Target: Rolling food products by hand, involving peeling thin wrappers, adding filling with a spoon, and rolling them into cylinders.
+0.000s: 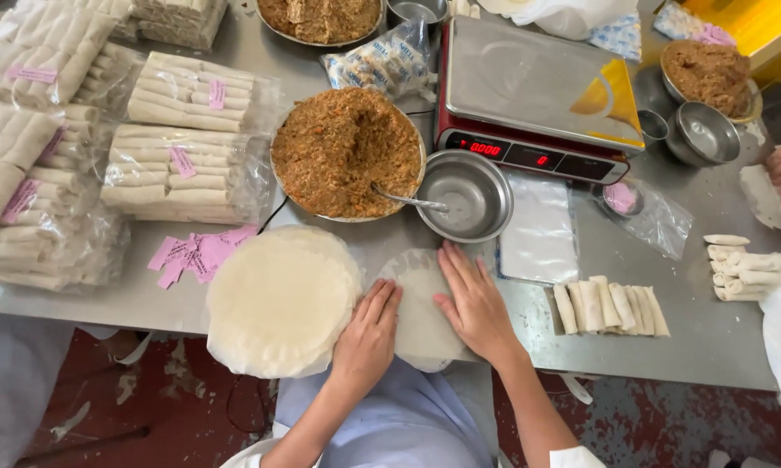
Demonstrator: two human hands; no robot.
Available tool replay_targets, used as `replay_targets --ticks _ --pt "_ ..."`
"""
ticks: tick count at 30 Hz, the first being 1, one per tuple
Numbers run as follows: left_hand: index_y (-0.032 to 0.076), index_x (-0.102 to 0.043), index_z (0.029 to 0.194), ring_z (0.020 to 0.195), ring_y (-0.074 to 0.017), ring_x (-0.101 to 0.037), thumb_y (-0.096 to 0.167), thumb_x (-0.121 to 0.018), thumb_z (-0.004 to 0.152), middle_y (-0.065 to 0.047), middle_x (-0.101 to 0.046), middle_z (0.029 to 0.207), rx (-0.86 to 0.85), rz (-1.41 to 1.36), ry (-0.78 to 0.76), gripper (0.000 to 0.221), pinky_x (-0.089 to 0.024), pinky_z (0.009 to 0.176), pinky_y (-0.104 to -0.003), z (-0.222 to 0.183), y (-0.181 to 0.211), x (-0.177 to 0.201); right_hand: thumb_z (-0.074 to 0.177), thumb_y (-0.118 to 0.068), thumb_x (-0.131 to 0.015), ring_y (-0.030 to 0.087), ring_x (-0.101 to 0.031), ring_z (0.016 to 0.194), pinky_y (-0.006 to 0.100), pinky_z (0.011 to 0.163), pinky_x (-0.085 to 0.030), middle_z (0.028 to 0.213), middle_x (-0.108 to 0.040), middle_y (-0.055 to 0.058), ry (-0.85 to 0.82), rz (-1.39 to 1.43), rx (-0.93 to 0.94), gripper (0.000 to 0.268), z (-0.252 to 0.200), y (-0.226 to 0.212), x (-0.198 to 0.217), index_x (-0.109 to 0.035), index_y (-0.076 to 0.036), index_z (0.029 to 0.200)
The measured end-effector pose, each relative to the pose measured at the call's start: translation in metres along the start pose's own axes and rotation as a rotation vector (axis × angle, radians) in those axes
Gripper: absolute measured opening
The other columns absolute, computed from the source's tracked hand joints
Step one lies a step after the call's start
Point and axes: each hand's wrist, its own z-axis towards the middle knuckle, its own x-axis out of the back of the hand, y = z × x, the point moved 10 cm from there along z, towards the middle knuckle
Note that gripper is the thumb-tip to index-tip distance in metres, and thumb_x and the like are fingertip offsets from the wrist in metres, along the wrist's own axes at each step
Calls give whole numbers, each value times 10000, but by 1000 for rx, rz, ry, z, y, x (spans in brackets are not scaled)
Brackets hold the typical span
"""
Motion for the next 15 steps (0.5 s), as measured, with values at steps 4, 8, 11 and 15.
replay_targets --ticks 4,8,11,15 --pt "42 -517 1459 1421 -252 -475 107 -469 1033 -88 -523 1498 35 -35 -33 434 -412 1127 -412 -2 -1 3 1027 -253 -560 249 -531 1321 412 1081 -437 1449 -543 114 149 25 17 442 0 0 23 -518 -62 1423" --pt "15 -528 1436 1390 -272 -481 81 -463 1036 -107 -540 1412 84 -210 -5 411 -455 1108 -382 7 -5 13 1022 -101 -606 240 -696 1081 364 923 -580 1220 -726 107 469 -17 8 257 17 -1 82 -708 -37 1250" --pt "-21 -549 1392 1366 -310 -491 69 -454 1039 -133 -552 1388 60 -223 -4 376 -433 1133 -405 0 -2 8 1029 -253 -605 264 -569 1346 495 1150 -405 1387 -652 102 218 -55 -18 417 30 19 46 -615 -36 1385" --pt "-24 -547 1400 1363 -295 -494 70 -472 1033 -133 -559 1380 39 -187 -11 386 -442 1117 -395 3 -5 12 1048 -245 -584 277 -518 1410 505 1195 -371 1500 -567 111 302 -95 -8 449 39 25 49 -563 -35 1445"
